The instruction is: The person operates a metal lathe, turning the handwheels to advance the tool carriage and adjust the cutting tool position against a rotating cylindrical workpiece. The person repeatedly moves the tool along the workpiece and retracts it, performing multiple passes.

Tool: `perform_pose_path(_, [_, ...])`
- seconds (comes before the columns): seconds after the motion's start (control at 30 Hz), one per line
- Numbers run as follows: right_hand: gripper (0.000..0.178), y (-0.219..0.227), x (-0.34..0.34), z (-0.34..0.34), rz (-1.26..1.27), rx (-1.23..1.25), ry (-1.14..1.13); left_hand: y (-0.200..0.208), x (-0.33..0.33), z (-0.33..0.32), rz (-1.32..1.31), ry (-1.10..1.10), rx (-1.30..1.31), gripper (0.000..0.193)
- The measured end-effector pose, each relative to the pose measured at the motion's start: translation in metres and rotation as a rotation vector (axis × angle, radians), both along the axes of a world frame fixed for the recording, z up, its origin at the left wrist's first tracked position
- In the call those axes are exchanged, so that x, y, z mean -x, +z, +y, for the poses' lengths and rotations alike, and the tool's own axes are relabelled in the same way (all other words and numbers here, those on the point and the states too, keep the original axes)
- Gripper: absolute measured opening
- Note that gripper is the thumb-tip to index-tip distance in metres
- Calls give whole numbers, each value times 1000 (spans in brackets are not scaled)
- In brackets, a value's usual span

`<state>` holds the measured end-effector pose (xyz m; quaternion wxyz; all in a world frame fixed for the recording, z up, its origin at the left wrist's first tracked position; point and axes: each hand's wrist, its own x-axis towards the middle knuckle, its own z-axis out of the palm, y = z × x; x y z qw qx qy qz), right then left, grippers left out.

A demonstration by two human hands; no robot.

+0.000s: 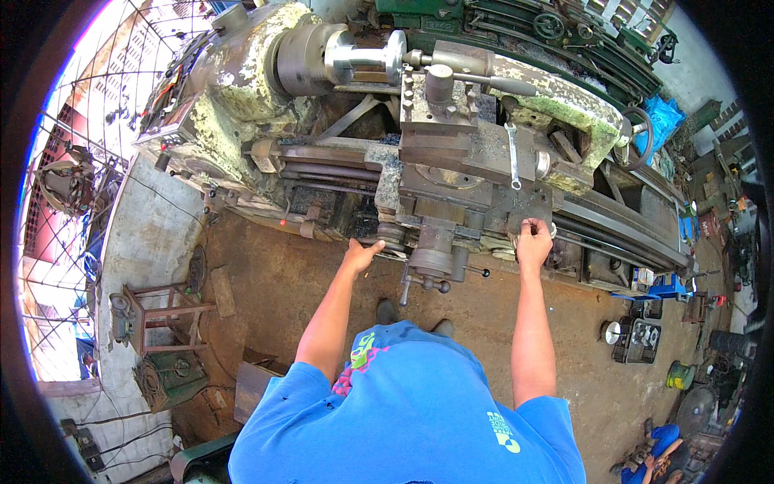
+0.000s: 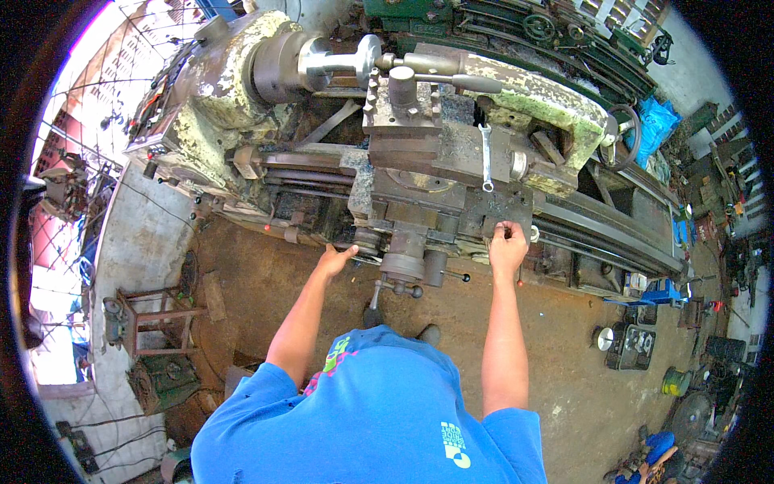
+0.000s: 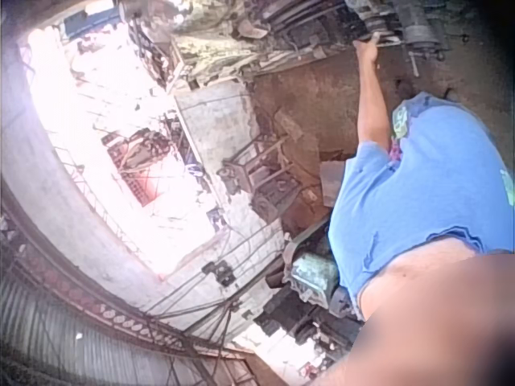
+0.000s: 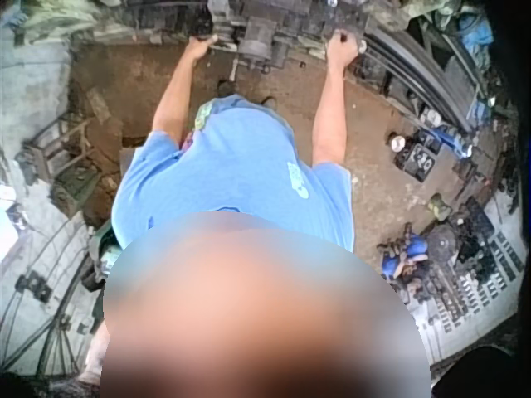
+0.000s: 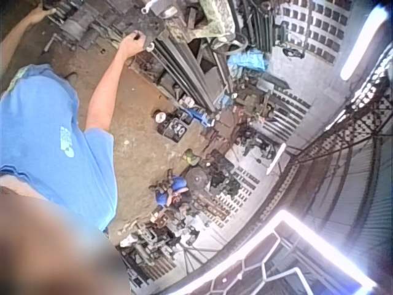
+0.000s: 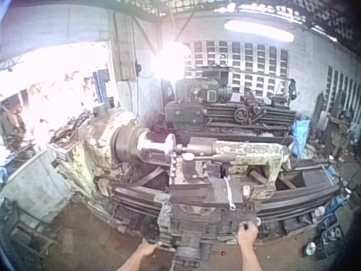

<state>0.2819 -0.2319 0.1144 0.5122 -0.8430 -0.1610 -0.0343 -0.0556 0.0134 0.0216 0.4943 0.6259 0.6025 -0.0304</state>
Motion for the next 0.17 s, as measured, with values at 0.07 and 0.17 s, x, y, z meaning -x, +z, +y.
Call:
perform_pose_path(0.07, [17, 2, 1, 0, 12, 3, 3, 3, 0, -2, -32, 13, 2, 127])
perform_pose_path(0.17, [16, 5, 2, -1, 69, 19, 3, 7, 0, -2, -38, 24, 24, 127])
